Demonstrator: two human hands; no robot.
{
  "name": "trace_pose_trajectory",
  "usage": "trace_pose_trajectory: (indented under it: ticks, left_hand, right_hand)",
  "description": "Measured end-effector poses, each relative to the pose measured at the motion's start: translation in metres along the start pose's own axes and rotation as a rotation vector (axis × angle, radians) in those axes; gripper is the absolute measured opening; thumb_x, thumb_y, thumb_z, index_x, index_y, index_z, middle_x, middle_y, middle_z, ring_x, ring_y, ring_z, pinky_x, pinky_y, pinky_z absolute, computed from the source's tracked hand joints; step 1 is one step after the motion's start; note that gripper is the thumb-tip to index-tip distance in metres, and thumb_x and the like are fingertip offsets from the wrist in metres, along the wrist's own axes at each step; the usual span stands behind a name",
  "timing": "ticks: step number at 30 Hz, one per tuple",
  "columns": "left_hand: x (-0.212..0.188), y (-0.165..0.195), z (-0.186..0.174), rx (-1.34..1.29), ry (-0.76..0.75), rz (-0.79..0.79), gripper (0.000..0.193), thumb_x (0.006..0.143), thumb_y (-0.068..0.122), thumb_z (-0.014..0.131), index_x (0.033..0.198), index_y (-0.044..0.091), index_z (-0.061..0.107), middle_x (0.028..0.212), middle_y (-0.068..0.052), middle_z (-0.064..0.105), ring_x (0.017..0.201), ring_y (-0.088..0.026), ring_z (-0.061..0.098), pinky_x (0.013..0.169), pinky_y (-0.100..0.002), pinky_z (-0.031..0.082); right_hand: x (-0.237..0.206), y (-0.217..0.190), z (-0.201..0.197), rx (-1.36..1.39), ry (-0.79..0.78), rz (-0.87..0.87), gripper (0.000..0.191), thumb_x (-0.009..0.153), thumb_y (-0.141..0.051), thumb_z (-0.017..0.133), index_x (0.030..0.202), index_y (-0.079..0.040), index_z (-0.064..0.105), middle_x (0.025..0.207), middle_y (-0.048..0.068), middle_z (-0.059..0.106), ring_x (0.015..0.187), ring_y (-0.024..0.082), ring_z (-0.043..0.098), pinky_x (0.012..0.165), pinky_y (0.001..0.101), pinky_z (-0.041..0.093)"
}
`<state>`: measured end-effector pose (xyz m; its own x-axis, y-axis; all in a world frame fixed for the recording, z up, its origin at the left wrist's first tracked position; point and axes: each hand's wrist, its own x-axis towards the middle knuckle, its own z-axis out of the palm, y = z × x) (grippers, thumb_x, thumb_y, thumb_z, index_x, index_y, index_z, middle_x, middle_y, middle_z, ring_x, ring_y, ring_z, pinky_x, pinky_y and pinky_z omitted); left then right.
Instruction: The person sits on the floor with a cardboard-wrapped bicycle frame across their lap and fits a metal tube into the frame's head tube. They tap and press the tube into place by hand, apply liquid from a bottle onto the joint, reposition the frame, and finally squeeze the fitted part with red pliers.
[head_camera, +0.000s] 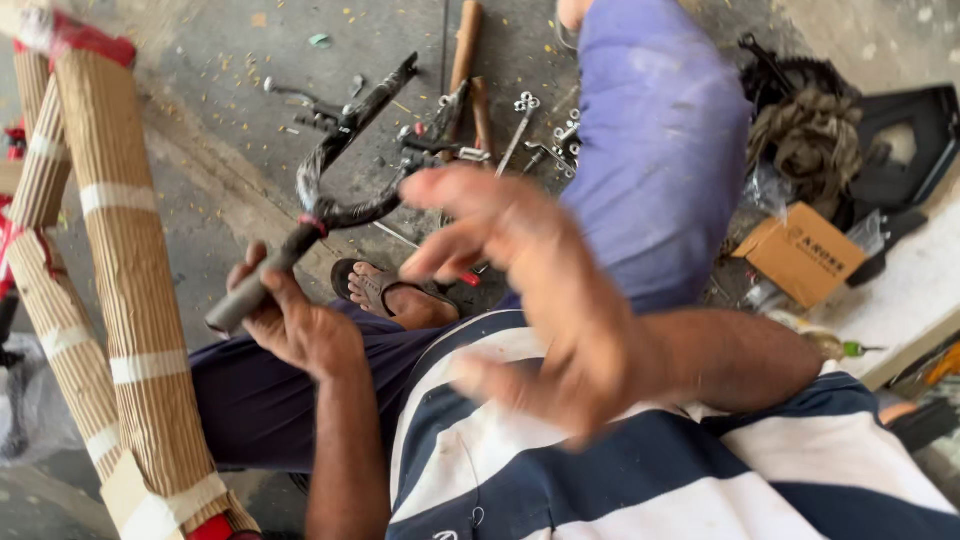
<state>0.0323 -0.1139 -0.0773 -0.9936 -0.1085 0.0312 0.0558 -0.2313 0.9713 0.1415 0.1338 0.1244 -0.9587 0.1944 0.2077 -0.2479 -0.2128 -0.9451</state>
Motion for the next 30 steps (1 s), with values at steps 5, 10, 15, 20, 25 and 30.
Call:
trace_pose_trajectory:
  ticks: [5, 10, 15, 20, 25, 30]
  left_hand:
    - [-0.003, -0.053, -0.042, -0.076, 0.154, -0.374, 0.026, 0.107, 0.013, 0.058, 0.132, 0.008, 0.057, 0.142, -0.008, 0.061, 0.124, -0.018, 0.058, 0.106, -0.033, 0.046]
    - [0.022, -0.118, -0.081, -0.172, 0.238, -0.691, 0.036, 0.108, 0.031, 0.062, 0.135, 0.008, 0.068, 0.129, -0.002, 0.064, 0.101, -0.011, 0.058, 0.086, -0.026, 0.049]
    - [0.054, -0.145, -0.102, -0.145, 0.339, -0.764, 0.047, 0.098, 0.052, 0.062, 0.118, 0.011, 0.071, 0.111, -0.002, 0.075, 0.081, -0.014, 0.062, 0.065, -0.03, 0.042]
    - [0.063, -0.133, -0.113, -0.111, 0.284, -0.765, 0.047, 0.095, 0.054, 0.064, 0.119, 0.014, 0.066, 0.114, 0.0, 0.078, 0.084, -0.015, 0.064, 0.068, -0.03, 0.044]
    - [0.064, -0.123, -0.114, -0.168, 0.282, -0.77, 0.037, 0.097, 0.047, 0.067, 0.117, 0.017, 0.061, 0.117, 0.0, 0.076, 0.088, -0.018, 0.066, 0.071, -0.031, 0.044]
    - [0.062, -0.111, -0.115, -0.133, 0.188, -0.746, 0.034, 0.101, 0.034, 0.068, 0.128, 0.012, 0.067, 0.124, 0.004, 0.075, 0.094, -0.014, 0.066, 0.079, -0.029, 0.047]
  right_hand:
    - [-0.043, 0.019, -0.054, -0.152, 0.307, 0.009, 0.081, 0.094, -0.001, 0.074, 0.161, -0.006, 0.027, 0.156, 0.012, 0.039, 0.114, 0.019, 0.059, 0.097, 0.031, 0.047]
    - [-0.121, 0.055, -0.16, -0.586, 0.629, -0.072, 0.061, 0.106, 0.003, 0.068, 0.154, -0.009, 0.031, 0.143, 0.007, 0.046, 0.104, 0.018, 0.062, 0.086, 0.0285, 0.051]
    - [-0.214, 0.14, -0.28, -0.8, 0.955, 0.209, 0.036, 0.105, -0.008, 0.079, 0.131, 0.0, 0.055, 0.114, 0.011, 0.065, 0.091, 0.015, 0.064, 0.08, 0.0301, 0.053]
    - [-0.287, 0.202, -0.302, -1.171, 0.946, 0.603, 0.045, 0.097, -0.012, 0.085, 0.134, -0.009, 0.06, 0.13, 0.014, 0.056, 0.096, 0.019, 0.068, 0.081, 0.0324, 0.06]
    - [-0.305, 0.23, -0.278, -1.238, 0.799, 0.786, 0.054, 0.088, -0.018, 0.086, 0.134, -0.007, 0.059, 0.132, 0.016, 0.054, 0.091, 0.026, 0.069, 0.083, 0.0418, 0.055]
    - [-0.299, 0.25, -0.262, -1.072, 0.743, 0.831, 0.051, 0.09, -0.019, 0.081, 0.135, -0.008, 0.059, 0.132, 0.017, 0.055, 0.093, 0.027, 0.071, 0.087, 0.0426, 0.056]
